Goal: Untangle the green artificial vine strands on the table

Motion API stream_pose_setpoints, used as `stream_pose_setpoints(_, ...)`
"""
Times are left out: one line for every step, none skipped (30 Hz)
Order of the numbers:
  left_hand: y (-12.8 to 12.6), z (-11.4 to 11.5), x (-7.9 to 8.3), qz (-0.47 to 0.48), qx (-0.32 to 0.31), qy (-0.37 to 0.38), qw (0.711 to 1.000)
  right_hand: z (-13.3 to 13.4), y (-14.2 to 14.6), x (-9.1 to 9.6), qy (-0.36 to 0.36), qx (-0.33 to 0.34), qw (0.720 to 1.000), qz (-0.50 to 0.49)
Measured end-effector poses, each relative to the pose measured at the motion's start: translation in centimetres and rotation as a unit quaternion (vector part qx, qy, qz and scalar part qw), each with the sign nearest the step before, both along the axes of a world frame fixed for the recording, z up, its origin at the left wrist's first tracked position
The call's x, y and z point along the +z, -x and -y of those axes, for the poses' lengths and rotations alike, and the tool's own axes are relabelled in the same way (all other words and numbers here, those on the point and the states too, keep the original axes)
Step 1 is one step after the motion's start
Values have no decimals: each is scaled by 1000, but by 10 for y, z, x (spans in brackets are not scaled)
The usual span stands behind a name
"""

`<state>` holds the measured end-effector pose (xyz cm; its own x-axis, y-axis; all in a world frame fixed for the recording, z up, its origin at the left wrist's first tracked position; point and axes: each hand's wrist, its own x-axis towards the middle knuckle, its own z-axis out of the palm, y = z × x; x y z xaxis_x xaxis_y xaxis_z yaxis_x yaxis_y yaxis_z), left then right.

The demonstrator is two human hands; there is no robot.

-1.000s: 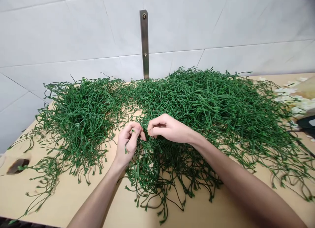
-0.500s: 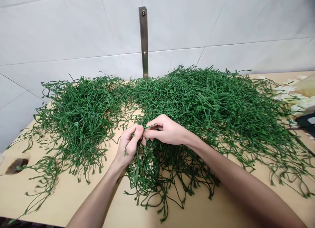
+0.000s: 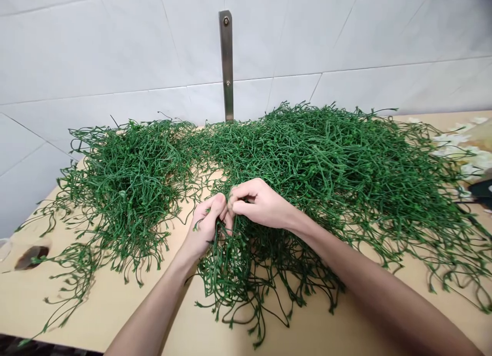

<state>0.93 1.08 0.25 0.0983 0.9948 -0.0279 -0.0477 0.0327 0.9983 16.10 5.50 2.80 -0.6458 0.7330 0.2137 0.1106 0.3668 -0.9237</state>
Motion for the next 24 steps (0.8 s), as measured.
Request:
stream_pose_setpoints(0,-1,-1,37,11,29,999,-1,0,0,-3,11,1000,-24)
stream_pose_setpoints(0,-2,-2,65,21,53,996,-3,-1,0,-9,17,999,-38)
stream_pose_setpoints(0,-3,-2,85,30,67,994,-5,-3,0,-22,13,999,-39)
stream_pose_setpoints(0,-4,-2,97,39,69,992,-7,-5,1,-43,-9,999,-26)
stream_pose_setpoints(1,-4,-2,101,45,58,992,-9,-7,2,-69,-42,997,-3)
stream_pose_setpoints(1,-5,-1,95,53,41,993,-10,-9,4,-98,-80,992,22)
stream_pose_setpoints(2,-5,-1,82,61,20,995,-10,-11,6,-123,-111,985,41)
stream_pose_setpoints(2,-5,-1,60,67,0,996,-9,-11,8,-141,-129,980,55)
stream_pose_setpoints(2,-4,-1,32,72,-18,997,-7,-11,10,-151,-130,978,65)
stream_pose_setpoints(2,-4,-1,1,76,-32,997,-4,-10,11,-152,-117,979,75)
stream_pose_setpoints(2,-3,-1,-24,83,-44,995,-1,-8,12,-148,-97,981,85)
stream_pose_setpoints(2,-3,-1,-42,94,-53,993,3,-5,12,-144,-83,982,94)
stream_pose_setpoints(2,-2,0,-53,102,-58,992,5,-3,12,-143,-79,981,101)
stream_pose_setpoints(2,-2,0,-60,107,-59,991,7,-1,11,-145,-80,981,103)
stream_pose_setpoints(2,-2,0,-65,107,-57,990,8,0,11,-146,-78,981,98)
stream_pose_setpoints(2,-2,1,-70,101,-55,991,7,0,10,-145,-68,983,90)
stream_pose_setpoints(2,-2,1,-76,91,-55,991,5,-1,10,-142,-51,985,83)
stream_pose_setpoints(2,-1,1,-84,81,-59,991,3,-2,10,-138,-31,987,77)
stream_pose_setpoints(2,-1,1,-91,73,-65,991,1,-4,10,-138,-18,987,75)
stream_pose_setpoints(3,-1,1,-96,66,-71,991,-2,-7,11,-144,-16,986,79)
stream_pose_setpoints(3,-1,1,-98,63,-75,990,-3,-9,12,-156,-24,984,86)
stream_pose_setpoints(3,0,0,-97,60,-75,991,-5,-11,12,-171,-37,980,96)
stream_pose_setpoints(4,0,0,-91,57,-74,991,-5,-11,12,-185,-46,976,106)
stream_pose_setpoints(4,0,0,-83,54,-72,993,-5,-12,12,-198,-48,972,116)
